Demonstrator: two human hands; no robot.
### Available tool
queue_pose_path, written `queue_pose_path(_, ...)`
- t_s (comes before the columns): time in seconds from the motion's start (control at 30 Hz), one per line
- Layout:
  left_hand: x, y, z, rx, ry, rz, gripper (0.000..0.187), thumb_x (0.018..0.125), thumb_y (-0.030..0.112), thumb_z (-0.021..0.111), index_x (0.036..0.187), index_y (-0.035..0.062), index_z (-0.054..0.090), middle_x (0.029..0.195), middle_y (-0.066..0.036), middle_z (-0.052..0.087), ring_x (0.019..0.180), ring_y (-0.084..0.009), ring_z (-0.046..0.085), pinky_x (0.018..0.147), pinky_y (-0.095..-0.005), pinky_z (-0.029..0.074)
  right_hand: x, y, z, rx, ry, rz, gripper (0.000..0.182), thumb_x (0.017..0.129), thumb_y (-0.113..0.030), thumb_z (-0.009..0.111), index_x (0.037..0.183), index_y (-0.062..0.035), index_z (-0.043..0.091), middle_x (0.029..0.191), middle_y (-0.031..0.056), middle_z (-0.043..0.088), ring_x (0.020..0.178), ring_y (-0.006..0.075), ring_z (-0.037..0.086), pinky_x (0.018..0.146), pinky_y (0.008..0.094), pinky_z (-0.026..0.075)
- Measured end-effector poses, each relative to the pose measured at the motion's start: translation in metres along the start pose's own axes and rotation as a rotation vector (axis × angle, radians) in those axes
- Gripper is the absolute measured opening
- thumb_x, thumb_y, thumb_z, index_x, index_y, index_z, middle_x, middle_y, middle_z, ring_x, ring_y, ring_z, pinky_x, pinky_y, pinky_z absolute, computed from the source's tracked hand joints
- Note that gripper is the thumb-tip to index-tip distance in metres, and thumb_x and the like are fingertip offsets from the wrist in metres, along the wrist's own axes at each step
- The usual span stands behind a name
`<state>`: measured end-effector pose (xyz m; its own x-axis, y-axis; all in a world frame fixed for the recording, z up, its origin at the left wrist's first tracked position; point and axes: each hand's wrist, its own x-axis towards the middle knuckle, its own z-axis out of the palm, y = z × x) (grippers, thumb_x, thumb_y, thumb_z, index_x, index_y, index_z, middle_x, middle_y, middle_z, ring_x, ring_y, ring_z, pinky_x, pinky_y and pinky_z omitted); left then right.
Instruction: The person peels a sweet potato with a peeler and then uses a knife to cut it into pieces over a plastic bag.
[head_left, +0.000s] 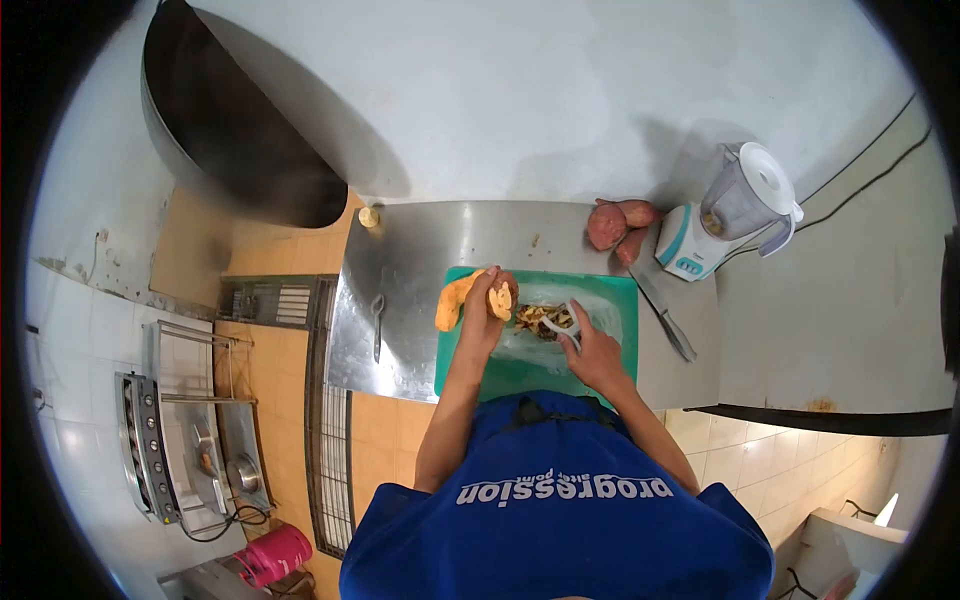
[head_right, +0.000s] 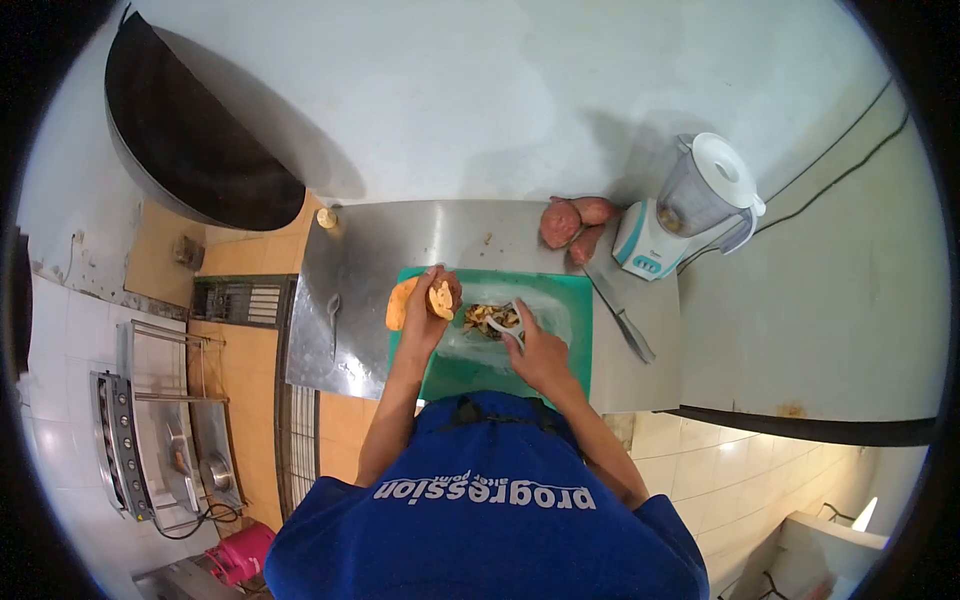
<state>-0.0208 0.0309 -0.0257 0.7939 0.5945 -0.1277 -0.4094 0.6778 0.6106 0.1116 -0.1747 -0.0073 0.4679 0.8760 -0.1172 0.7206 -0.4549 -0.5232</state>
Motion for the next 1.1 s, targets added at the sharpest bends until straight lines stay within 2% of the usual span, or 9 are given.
queue_pose_path(0.2,-0.002,-0.002,-0.008,0.052,0.101,-0.082,0.027,0.102,0.041,0.061,0.108,0.0142,0.058,0.097,-0.004,0.064,0.083,-0.0195,0.065,0.066,-0.0333,0.052,0.008,0.006,-0.008,-0.038,-0.248,0.224,0.060,0.101,-0.046,0.059,0.148,-0.0118,0.048,0.098,0.0219,0.074,0.088,0.0398,0.072,0.077,0.0505,0.054)
queue_pose_path(0.3,-0.009,0.000,0.004,0.072,0.341,-0.101,0.037,0.101,0.048,0.063,0.115,0.0134,0.061,0.102,-0.006,0.067,0.084,-0.0230,0.067,0.067,-0.0369,0.055,0.004,0.020,0.002,0.232,-0.156,0.207,0.060,0.101,-0.049,0.058,0.147,-0.0098,0.050,0.111,0.0251,0.072,0.100,0.0378,0.071,0.086,0.0477,0.054)
queue_pose_path(0.4,-0.005,0.002,-0.005,0.102,0.318,-0.105,0.046,0.098,0.053,0.064,0.120,0.0125,0.061,0.107,-0.008,0.068,0.089,-0.0259,0.070,0.069,-0.0381,0.058,0.002,0.034,0.015,0.199,-0.149,0.100,0.062,0.099,-0.054,0.059,0.142,-0.0098,0.055,0.101,0.0226,0.073,0.095,0.0380,0.071,0.080,0.0487,0.054)
queue_pose_path(0.47,-0.008,0.009,0.004,0.062,0.340,-0.112,0.047,0.098,0.054,0.064,0.120,0.0125,0.061,0.108,-0.008,0.068,0.091,-0.0271,0.070,0.071,-0.0385,0.059,-0.004,0.015,0.000,0.397,0.121,0.110,0.063,0.099,-0.054,0.060,0.144,-0.0104,0.055,0.102,0.0235,0.073,0.095,0.0382,0.072,0.084,0.0483,0.054)
queue_pose_path(0.6,-0.009,0.006,0.002,-0.113,0.363,-0.124,0.047,0.097,0.051,0.067,0.122,0.0122,0.060,0.113,-0.009,0.068,0.094,-0.0300,0.071,0.076,-0.0391,0.061,-0.002,0.026,-0.010,0.525,0.281,0.113,0.063,0.099,-0.051,0.061,0.147,-0.0109,0.052,0.104,0.0245,0.072,0.097,0.0378,0.071,0.085,0.0488,0.054)
queue_pose_path(0.67,-0.010,0.003,-0.003,-0.034,0.360,-0.126,0.045,0.097,0.048,0.068,0.123,0.0117,0.060,0.114,-0.010,0.068,0.095,-0.0301,0.071,0.076,-0.0393,0.062,0.002,0.038,-0.009,0.279,0.449,0.209,0.062,0.100,-0.046,0.062,0.148,-0.0094,0.051,0.102,0.0245,0.071,0.093,0.0366,0.070,0.081,0.0489,0.053)
queue_pose_path(0.87,-0.010,0.004,0.003,0.107,0.336,-0.195,0.042,0.096,0.038,0.070,0.125,0.0097,0.059,0.116,-0.011,0.067,0.091,-0.0283,0.072,0.078,-0.0403,0.063,0.022,0.070,0.006,0.015,0.293,0.358,0.062,0.099,-0.040,0.062,0.150,-0.0070,0.049,0.104,0.0214,0.068,0.093,0.0363,0.064,0.085,0.0461,0.051)
queue_pose_path(1.03,-0.008,-0.001,-0.015,0.122,0.326,-0.136,0.042,0.097,0.038,0.068,0.124,0.0072,0.059,0.111,-0.009,0.067,0.087,-0.0251,0.072,0.080,-0.0396,0.062,0.032,0.100,0.043,-0.278,0.521,0.095,0.057,0.096,-0.034,0.065,0.145,-0.0072,0.054,0.101,0.0185,0.066,0.097,0.0367,0.062,0.085,0.0464,0.049)
queue_pose_path(1.1,-0.003,-0.009,-0.057,0.235,-0.018,-0.133,0.045,0.097,0.040,0.067,0.124,0.0048,0.058,0.107,-0.007,0.067,0.084,-0.0213,0.070,0.079,-0.0375,0.061,0.037,0.079,0.026,-0.435,0.609,0.069,0.054,0.095,-0.032,0.066,0.143,-0.0073,0.056,0.100,0.0178,0.065,0.097,0.0368,0.062,0.084,0.0467,0.049)
